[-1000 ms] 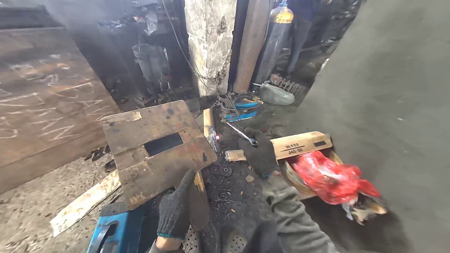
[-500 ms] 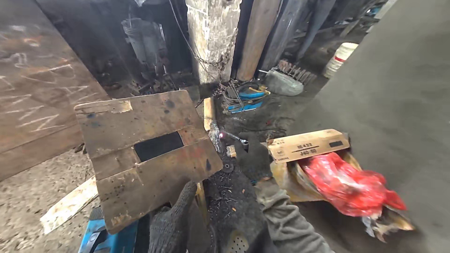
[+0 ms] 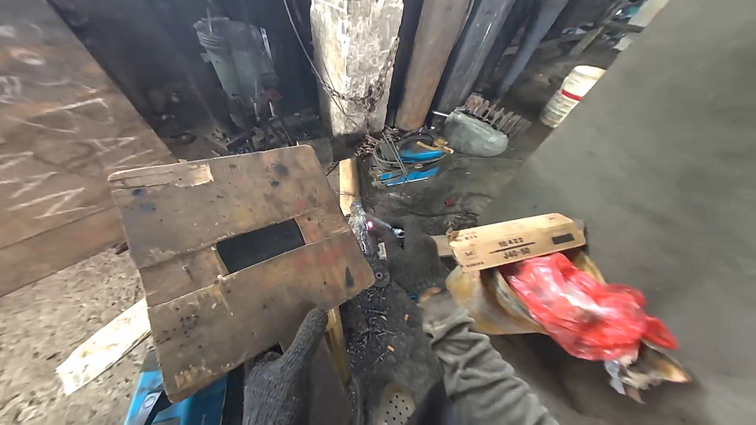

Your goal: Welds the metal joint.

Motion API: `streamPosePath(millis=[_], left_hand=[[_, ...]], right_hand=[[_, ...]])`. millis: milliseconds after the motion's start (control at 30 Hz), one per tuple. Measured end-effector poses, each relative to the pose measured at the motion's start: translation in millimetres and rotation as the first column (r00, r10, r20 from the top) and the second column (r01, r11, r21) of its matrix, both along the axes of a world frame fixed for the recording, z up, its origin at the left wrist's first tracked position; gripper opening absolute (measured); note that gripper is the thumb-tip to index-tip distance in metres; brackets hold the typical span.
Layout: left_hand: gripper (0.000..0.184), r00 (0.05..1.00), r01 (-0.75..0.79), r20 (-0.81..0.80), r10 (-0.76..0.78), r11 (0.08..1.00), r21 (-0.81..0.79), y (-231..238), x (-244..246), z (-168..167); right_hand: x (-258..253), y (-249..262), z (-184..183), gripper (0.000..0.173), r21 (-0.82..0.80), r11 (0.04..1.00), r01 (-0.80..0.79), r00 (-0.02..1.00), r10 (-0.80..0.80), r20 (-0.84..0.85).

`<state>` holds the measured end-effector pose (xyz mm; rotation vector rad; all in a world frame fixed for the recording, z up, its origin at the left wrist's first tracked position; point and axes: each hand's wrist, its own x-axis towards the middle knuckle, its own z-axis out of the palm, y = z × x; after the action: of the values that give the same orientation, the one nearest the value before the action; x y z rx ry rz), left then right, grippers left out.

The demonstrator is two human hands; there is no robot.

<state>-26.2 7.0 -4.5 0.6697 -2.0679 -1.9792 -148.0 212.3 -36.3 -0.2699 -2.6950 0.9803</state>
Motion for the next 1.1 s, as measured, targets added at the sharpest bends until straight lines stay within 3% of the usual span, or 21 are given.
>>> streamPosePath(millis=[167, 333, 467, 567, 733, 900, 1100], left_hand=[[0.052, 1.000, 0.003, 0.016, -0.004, 1.000, 0.021, 0.0, 1.6, 0.6], [0.048, 0.999, 0.001, 0.037, -0.003, 0.999, 0.042, 0.2, 2.9, 3.3], [0.055, 0.998, -0.011, 0.059, 0.010, 1.000, 0.011, -1.5, 2.9, 2.2], [0.055, 0.998, -0.015, 0.055, 0.015, 1.000, 0.000, -1.1, 2.9, 0.1], [0.055, 1.000, -0.009, 0.004, 0.009, 1.000, 0.024, 0.9, 4.0, 1.0], [0.053, 0.998, -0.011, 0.058, 0.011, 1.000, 0.008, -1.3, 4.7, 2.7], [0.037, 0.992, -0.016, 0.126, 0.012, 0.999, 0.028, 10.8, 9.1, 34.3]], right_hand=[[3.9, 1.6, 3.8, 0.036, 0.049, 0.998, 0.030, 0.996, -0.026, -0.085], [-9.2, 9.1, -13.0, 0.035, 0.032, 0.999, -0.021, 0.988, 0.016, 0.153], [13.8, 9.0, 13.6, 0.034, 0.042, 0.997, 0.062, 0.997, -0.061, -0.044], [20.9, 1.6, 39.3, 0.029, 0.028, 0.999, 0.031, 0.997, -0.029, -0.065], [-1.6, -4.3, 4.3, 0.038, -0.006, 1.000, -0.011, 1.000, 0.011, -0.008], [5.9, -0.7, 14.4, 0.034, 0.040, 0.999, -0.004, 0.995, 0.008, -0.103], [0.9, -3.9, 2.9, 0.039, 0.097, 0.994, -0.042, 0.994, 0.033, 0.101]])
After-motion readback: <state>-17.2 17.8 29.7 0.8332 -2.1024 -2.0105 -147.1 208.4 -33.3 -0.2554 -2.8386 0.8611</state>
